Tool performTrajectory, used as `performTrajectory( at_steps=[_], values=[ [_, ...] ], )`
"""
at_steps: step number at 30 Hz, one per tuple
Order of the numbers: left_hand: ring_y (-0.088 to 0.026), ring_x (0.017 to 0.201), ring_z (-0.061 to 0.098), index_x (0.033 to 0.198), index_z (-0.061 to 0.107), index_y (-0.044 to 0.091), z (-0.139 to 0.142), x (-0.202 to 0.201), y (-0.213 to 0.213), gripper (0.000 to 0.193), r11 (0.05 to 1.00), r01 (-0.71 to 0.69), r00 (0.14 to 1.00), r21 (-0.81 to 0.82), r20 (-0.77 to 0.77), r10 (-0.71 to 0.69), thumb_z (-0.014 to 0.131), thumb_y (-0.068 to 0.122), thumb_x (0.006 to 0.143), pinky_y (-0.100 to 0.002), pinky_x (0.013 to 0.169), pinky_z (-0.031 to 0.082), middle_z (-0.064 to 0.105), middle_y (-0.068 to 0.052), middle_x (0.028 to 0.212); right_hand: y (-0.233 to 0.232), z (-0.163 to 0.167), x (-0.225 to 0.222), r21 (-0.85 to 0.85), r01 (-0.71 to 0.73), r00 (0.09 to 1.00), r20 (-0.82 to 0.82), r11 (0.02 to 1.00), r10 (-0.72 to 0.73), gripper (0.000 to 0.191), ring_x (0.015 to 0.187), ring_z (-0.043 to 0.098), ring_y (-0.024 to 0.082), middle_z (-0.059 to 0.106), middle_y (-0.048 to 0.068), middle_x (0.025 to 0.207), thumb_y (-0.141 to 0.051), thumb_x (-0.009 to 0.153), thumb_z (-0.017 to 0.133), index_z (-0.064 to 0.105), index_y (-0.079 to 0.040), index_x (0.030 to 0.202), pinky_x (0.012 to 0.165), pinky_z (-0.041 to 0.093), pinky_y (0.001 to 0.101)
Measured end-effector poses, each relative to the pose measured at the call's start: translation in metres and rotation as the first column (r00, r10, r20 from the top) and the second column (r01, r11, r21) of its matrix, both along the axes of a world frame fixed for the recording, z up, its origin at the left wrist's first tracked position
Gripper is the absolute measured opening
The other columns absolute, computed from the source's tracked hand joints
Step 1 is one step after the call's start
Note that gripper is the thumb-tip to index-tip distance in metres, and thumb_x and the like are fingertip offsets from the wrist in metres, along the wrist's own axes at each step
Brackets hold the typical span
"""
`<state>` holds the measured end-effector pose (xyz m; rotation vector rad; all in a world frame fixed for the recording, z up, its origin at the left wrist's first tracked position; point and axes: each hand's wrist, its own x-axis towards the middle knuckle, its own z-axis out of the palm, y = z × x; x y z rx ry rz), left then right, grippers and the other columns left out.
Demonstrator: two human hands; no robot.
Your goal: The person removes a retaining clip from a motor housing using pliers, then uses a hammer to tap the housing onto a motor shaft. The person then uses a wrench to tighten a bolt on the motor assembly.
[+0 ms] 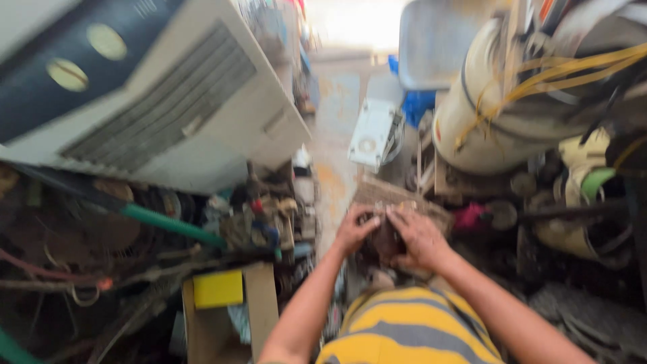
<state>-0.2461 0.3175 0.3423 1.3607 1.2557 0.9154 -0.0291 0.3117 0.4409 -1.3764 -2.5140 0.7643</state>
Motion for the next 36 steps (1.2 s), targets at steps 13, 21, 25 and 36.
performTrajectory(
  at_steps=[13, 21, 25, 36],
  values=[
    [-0.028, 0.116, 0.061, 0.121, 0.069, 0.004, 0.024, -0.004, 0.006, 0.036, 0.998, 0.060, 0.988, 0.025, 0.140, -0.063, 0.059, 0.027, 0.096, -0.037, 0.105, 0.046, 0.066, -0.013, 0.120, -0.011, -0.006, 0.005, -0.018, 0.075, 0.994, -0.081, 0.997, -0.076, 0.123, 0.136, 0.047, 0.042, 0.044, 0.023, 0.148, -0.035, 0.048, 0.096, 0.035, -0.001, 0.150, 0.110, 0.042, 0.0455],
    [-0.015, 0.092, 0.050, 0.123, 0.074, 0.009, 0.033, -0.007, 0.016, 0.027, 0.973, 0.168, 0.975, -0.156, 0.173, -0.140, 0.071, 0.013, 0.096, -0.029, 0.085, 0.043, 0.057, -0.003, 0.102, -0.021, -0.015, 0.000, -0.037, 0.148, 0.988, -0.048, 0.988, -0.150, 0.134, 0.141, 0.040, 0.042, 0.040, 0.023, 0.152, -0.046, 0.048, 0.097, 0.030, 0.000, 0.154, 0.113, 0.036, 0.0507],
    [-0.013, 0.094, 0.050, 0.125, 0.073, 0.009, 0.028, -0.009, 0.019, 0.029, 0.973, 0.194, 0.964, -0.122, 0.206, -0.167, 0.071, 0.013, 0.096, -0.028, 0.085, 0.045, 0.055, -0.002, 0.103, -0.026, -0.020, 0.009, -0.005, 0.137, 0.986, -0.095, 0.991, -0.137, 0.135, 0.142, 0.040, 0.043, 0.041, 0.026, 0.153, -0.050, 0.050, 0.097, 0.029, 0.002, 0.155, 0.113, 0.036, 0.0521],
    [-0.025, 0.099, 0.061, 0.108, 0.064, 0.005, 0.021, -0.002, -0.051, 0.044, 0.982, -0.169, 0.958, 0.090, -0.218, 0.185, 0.089, 0.032, 0.084, -0.035, 0.090, 0.051, 0.059, -0.010, 0.105, -0.062, -0.054, 0.053, -0.263, 0.337, 0.841, -0.348, 0.904, -0.414, 0.090, 0.128, 0.063, 0.033, 0.058, 0.019, 0.142, -0.025, 0.072, 0.097, 0.054, -0.003, 0.148, 0.108, 0.053, 0.0397]
  ],
)
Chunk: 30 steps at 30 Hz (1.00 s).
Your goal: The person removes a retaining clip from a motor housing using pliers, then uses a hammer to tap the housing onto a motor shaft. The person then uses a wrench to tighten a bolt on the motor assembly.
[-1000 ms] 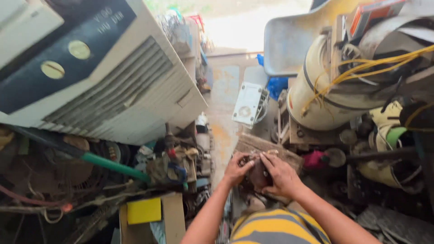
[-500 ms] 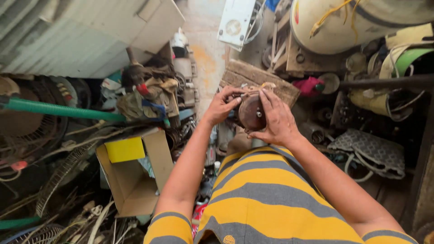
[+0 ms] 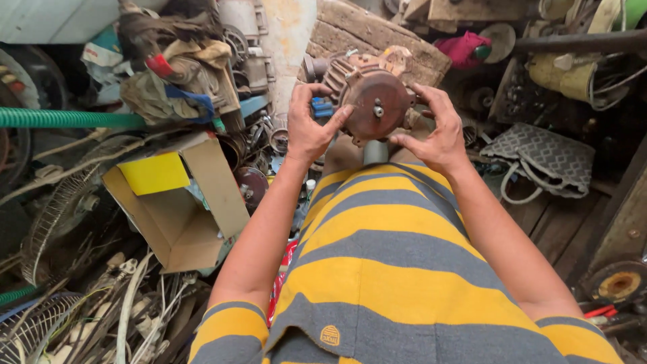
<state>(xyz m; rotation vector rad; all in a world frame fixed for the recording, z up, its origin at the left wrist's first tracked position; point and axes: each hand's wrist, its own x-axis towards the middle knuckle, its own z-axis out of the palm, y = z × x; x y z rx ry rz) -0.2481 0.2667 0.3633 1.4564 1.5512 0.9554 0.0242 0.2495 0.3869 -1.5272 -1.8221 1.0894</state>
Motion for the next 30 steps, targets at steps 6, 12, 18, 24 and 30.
performTrajectory(
  at_steps=[6, 12, 18, 24, 30],
  values=[
    [-0.022, 0.084, 0.064, 0.098, 0.058, 0.006, 0.005, 0.007, 0.000, 0.055, 0.982, -0.044, 0.999, -0.184, 0.012, 0.047, 0.091, 0.043, 0.076, -0.035, 0.079, 0.054, 0.062, -0.006, 0.092, -0.005, -0.020, -0.001, -0.391, 0.128, 0.842, -0.443, 0.911, -0.309, 0.060, 0.117, 0.065, 0.015, 0.065, 0.007, 0.128, -0.008, 0.089, 0.083, 0.057, -0.004, 0.143, 0.104, 0.056, 0.0330],
    [-0.026, 0.109, 0.060, 0.117, 0.058, 0.004, 0.020, 0.007, 0.008, 0.067, 0.975, 0.037, 0.986, -0.221, -0.153, -0.072, 0.091, 0.049, 0.080, -0.039, 0.098, 0.052, 0.058, -0.013, 0.115, 0.019, -0.039, 0.019, -0.435, -0.098, 0.757, -0.617, 0.895, -0.217, 0.037, 0.110, 0.063, 0.011, 0.062, 0.003, 0.124, 0.004, 0.095, 0.066, 0.060, -0.004, 0.131, 0.098, 0.055, 0.0288],
    [-0.047, 0.145, 0.029, 0.151, 0.047, 0.018, 0.052, 0.041, 0.004, 0.108, 0.919, 0.380, 0.832, 0.104, -0.472, -0.290, 0.100, 0.056, 0.065, -0.061, 0.122, 0.030, 0.025, -0.021, 0.155, 0.020, -0.068, 0.013, -0.422, -0.064, 0.637, -0.715, 0.905, -0.289, 0.019, 0.098, 0.062, 0.009, 0.052, 0.000, 0.120, 0.011, 0.099, 0.063, 0.060, -0.002, 0.112, 0.080, 0.055, 0.0242],
    [-0.049, 0.145, 0.024, 0.141, 0.057, 0.024, 0.054, 0.079, 0.014, 0.092, 0.903, 0.430, 0.709, -0.011, -0.614, -0.346, 0.097, 0.035, 0.059, -0.067, 0.118, 0.023, 0.031, -0.023, 0.152, 0.007, -0.085, 0.008, -0.394, -0.007, 0.539, -0.775, 0.919, -0.329, 0.016, 0.097, 0.060, 0.007, 0.049, -0.001, 0.123, 0.010, 0.101, 0.063, 0.060, -0.002, 0.111, 0.080, 0.053, 0.0224],
    [-0.052, 0.147, 0.023, 0.143, 0.056, 0.020, 0.056, 0.081, 0.011, 0.086, 0.904, 0.424, 0.762, -0.055, -0.518, -0.389, 0.095, 0.025, 0.066, -0.060, 0.124, 0.030, 0.033, -0.021, 0.152, 0.005, -0.088, 0.012, -0.346, -0.023, 0.577, -0.770, 0.938, -0.270, 0.014, 0.103, 0.060, 0.007, 0.049, -0.001, 0.121, 0.008, 0.105, 0.066, 0.061, 0.000, 0.114, 0.088, 0.054, 0.0241]
  ],
)
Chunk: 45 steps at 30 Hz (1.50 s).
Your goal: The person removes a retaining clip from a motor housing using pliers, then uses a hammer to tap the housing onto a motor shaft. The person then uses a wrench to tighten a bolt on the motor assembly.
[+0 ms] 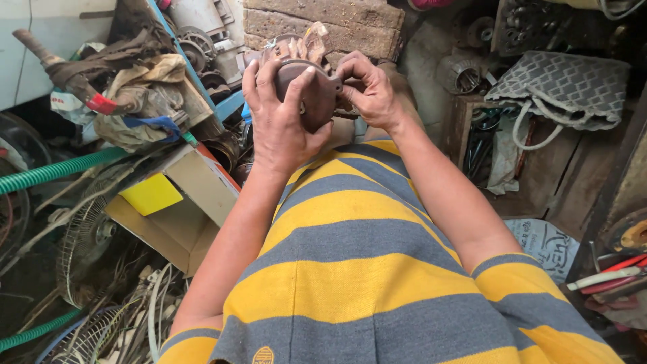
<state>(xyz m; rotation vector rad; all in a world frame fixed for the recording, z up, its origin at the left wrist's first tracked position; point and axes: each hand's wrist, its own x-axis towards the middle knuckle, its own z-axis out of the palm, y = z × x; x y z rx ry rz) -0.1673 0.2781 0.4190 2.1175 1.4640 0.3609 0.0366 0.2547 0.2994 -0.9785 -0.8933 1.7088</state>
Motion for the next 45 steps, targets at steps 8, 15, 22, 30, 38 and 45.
performTrajectory(
  at_steps=[8, 15, 22, 30, 38, 45],
  values=[
    [-0.054, 0.146, 0.024, 0.140, 0.057, 0.020, 0.005, 0.000, 0.008, 0.086, 0.999, -0.009, 1.000, 0.035, 0.003, 0.008, 0.096, 0.027, 0.064, -0.061, 0.123, 0.029, 0.036, -0.020, 0.149, -0.008, -0.011, 0.004, -0.064, -0.048, 0.997, -0.059, 0.997, 0.044, 0.021, 0.094, 0.062, 0.009, 0.052, 0.000, 0.121, 0.010, 0.099, 0.061, 0.063, -0.003, 0.115, 0.079, 0.054, 0.0247],
    [-0.056, 0.148, 0.016, 0.142, 0.058, 0.019, 0.005, -0.009, 0.006, 0.090, 1.000, 0.023, 0.999, 0.011, 0.025, -0.023, 0.095, 0.029, 0.060, -0.060, 0.123, 0.024, 0.032, -0.025, 0.156, -0.007, 0.037, 0.008, 0.108, 0.091, 0.932, 0.340, 0.990, -0.123, 0.053, 0.130, 0.057, 0.024, 0.057, 0.012, 0.138, -0.014, 0.093, 0.077, 0.055, -0.006, 0.140, 0.116, 0.047, 0.0405],
    [-0.024, 0.135, 0.059, 0.138, 0.059, 0.005, -0.026, -0.077, 0.015, 0.047, 0.899, -0.224, 0.736, -0.377, 0.540, 0.410, 0.062, 0.005, 0.091, -0.035, 0.119, 0.046, 0.056, -0.011, 0.143, 0.024, 0.104, -0.038, 0.329, -0.429, 0.492, 0.866, 0.841, -0.089, 0.111, 0.141, 0.042, 0.041, 0.045, 0.020, 0.151, -0.052, 0.065, 0.095, 0.043, -0.004, 0.151, 0.117, 0.031, 0.0567],
    [-0.011, 0.098, 0.059, 0.118, 0.072, 0.008, -0.062, -0.100, 0.058, 0.032, 0.882, 0.055, 0.778, -0.469, 0.573, 0.257, 0.069, 0.003, 0.087, -0.024, 0.082, 0.053, 0.059, -0.005, 0.121, 0.021, 0.102, -0.077, 0.280, -0.402, 0.368, 0.921, 0.872, -0.127, 0.121, 0.144, 0.038, 0.041, 0.040, 0.021, 0.153, -0.052, 0.063, 0.096, 0.034, -0.002, 0.154, 0.120, 0.027, 0.0566],
    [-0.008, 0.092, 0.060, 0.117, 0.071, 0.007, -0.079, -0.103, 0.061, 0.028, 0.883, 0.081, 0.743, -0.463, 0.619, 0.256, 0.072, 0.004, 0.089, -0.024, 0.083, 0.053, 0.064, -0.001, 0.107, 0.015, 0.100, -0.081, 0.265, -0.377, 0.364, 0.924, 0.888, -0.121, 0.113, 0.146, 0.039, 0.039, 0.041, 0.019, 0.154, -0.044, 0.070, 0.094, 0.034, -0.002, 0.155, 0.122, 0.026, 0.0564],
    [-0.017, 0.115, 0.061, 0.133, 0.061, 0.003, -0.087, -0.117, 0.040, 0.050, 0.770, 0.011, 0.574, -0.638, 0.635, 0.517, 0.072, 0.032, 0.094, -0.034, 0.106, 0.050, 0.065, -0.007, 0.122, 0.017, 0.114, -0.080, 0.137, -0.467, 0.207, 0.977, 0.874, -0.043, 0.121, 0.148, 0.038, 0.041, 0.035, 0.024, 0.162, -0.059, 0.072, 0.089, 0.031, 0.001, 0.159, 0.120, 0.022, 0.0635]
  ],
)
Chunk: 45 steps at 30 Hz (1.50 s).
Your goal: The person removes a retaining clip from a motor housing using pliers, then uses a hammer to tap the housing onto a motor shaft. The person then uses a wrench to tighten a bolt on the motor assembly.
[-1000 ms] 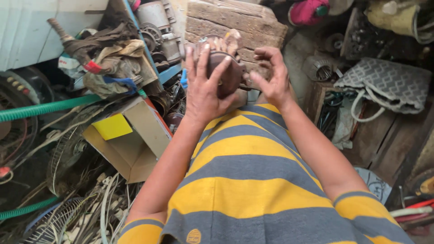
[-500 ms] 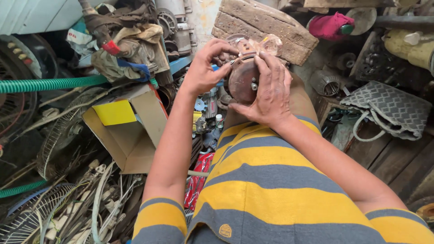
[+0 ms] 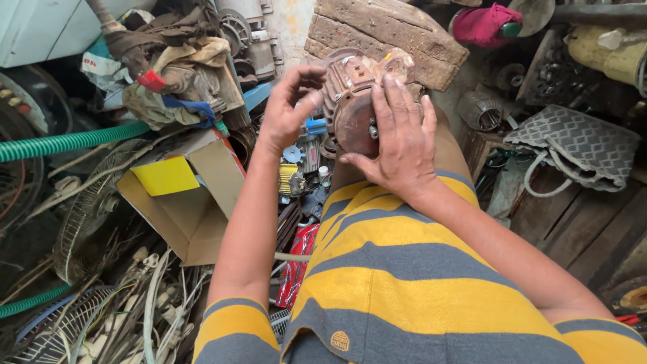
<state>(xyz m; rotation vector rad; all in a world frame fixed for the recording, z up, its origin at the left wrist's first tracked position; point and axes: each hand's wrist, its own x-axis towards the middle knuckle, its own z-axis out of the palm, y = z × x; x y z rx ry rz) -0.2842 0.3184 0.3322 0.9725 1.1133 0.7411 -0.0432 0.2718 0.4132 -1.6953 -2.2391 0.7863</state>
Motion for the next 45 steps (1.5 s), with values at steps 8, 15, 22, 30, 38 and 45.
performTrajectory(
  at_steps=[8, 15, 22, 30, 38, 45],
  values=[
    [-0.029, 0.135, 0.054, 0.145, 0.051, 0.004, 0.021, 0.008, -0.037, 0.097, 0.980, 0.064, 0.941, 0.187, -0.339, 0.003, 0.089, 0.056, 0.072, -0.042, 0.116, 0.044, 0.054, -0.015, 0.138, 0.006, 0.008, -0.012, -0.038, -0.039, 0.989, 0.143, 0.999, 0.044, 0.125, 0.147, 0.038, 0.044, 0.033, 0.029, 0.160, -0.061, 0.067, 0.088, 0.031, 0.004, 0.157, 0.114, 0.030, 0.0680],
    [-0.032, 0.129, 0.055, 0.139, 0.052, 0.005, 0.025, 0.031, -0.040, 0.094, 0.980, -0.055, 0.903, 0.192, -0.409, 0.131, 0.094, 0.049, 0.068, -0.043, 0.112, 0.047, 0.052, -0.018, 0.134, 0.014, 0.012, -0.020, -0.162, -0.070, 0.990, 0.113, 0.984, 0.089, 0.137, 0.147, 0.028, 0.056, 0.022, 0.037, 0.161, -0.046, 0.059, 0.095, 0.017, 0.006, 0.158, 0.112, 0.034, 0.0680],
    [-0.034, 0.128, 0.055, 0.140, 0.053, 0.005, 0.021, 0.027, -0.041, 0.095, 0.963, -0.100, 0.909, 0.252, -0.371, 0.191, 0.095, 0.050, 0.067, -0.043, 0.112, 0.046, 0.052, -0.019, 0.135, 0.012, 0.008, -0.027, -0.155, -0.060, 0.990, 0.118, 0.986, 0.079, 0.133, 0.151, 0.023, 0.057, 0.019, 0.037, 0.163, -0.041, 0.063, 0.096, 0.015, 0.002, 0.160, 0.114, 0.032, 0.0691],
    [-0.036, 0.128, 0.053, 0.142, 0.053, 0.003, -0.011, -0.008, -0.033, 0.059, 0.919, -0.307, 0.830, 0.247, -0.403, 0.385, 0.059, 0.046, 0.103, -0.044, 0.114, 0.041, 0.055, -0.022, 0.136, 0.017, 0.015, -0.028, -0.165, -0.014, 0.998, 0.064, 0.986, 0.025, 0.134, 0.151, 0.021, 0.051, 0.022, 0.032, 0.163, -0.039, 0.056, 0.096, 0.017, -0.002, 0.158, 0.116, 0.027, 0.0660],
    [-0.040, 0.136, 0.045, 0.149, 0.046, 0.000, 0.006, 0.019, -0.035, 0.082, 0.973, 0.076, 0.884, 0.220, -0.466, 0.037, 0.072, 0.049, 0.089, -0.047, 0.117, 0.032, 0.050, -0.025, 0.144, 0.007, 0.022, -0.022, -0.144, 0.026, 0.999, 0.031, 0.989, -0.021, 0.122, 0.152, 0.024, 0.047, 0.033, 0.026, 0.159, -0.043, 0.057, 0.095, 0.030, -0.004, 0.152, 0.122, 0.027, 0.0623],
    [-0.035, 0.126, 0.058, 0.146, 0.053, -0.002, 0.009, 0.008, -0.025, 0.084, 0.955, 0.279, 0.805, 0.104, -0.567, -0.173, 0.081, 0.047, 0.085, -0.045, 0.108, 0.044, 0.057, -0.025, 0.140, -0.056, 0.042, 0.054, -0.014, 0.293, 0.956, -0.009, 0.956, -0.293, 0.100, 0.158, 0.023, 0.041, 0.023, 0.023, 0.169, -0.049, 0.080, 0.084, 0.034, -0.008, 0.157, 0.122, 0.023, 0.0647]
  ],
)
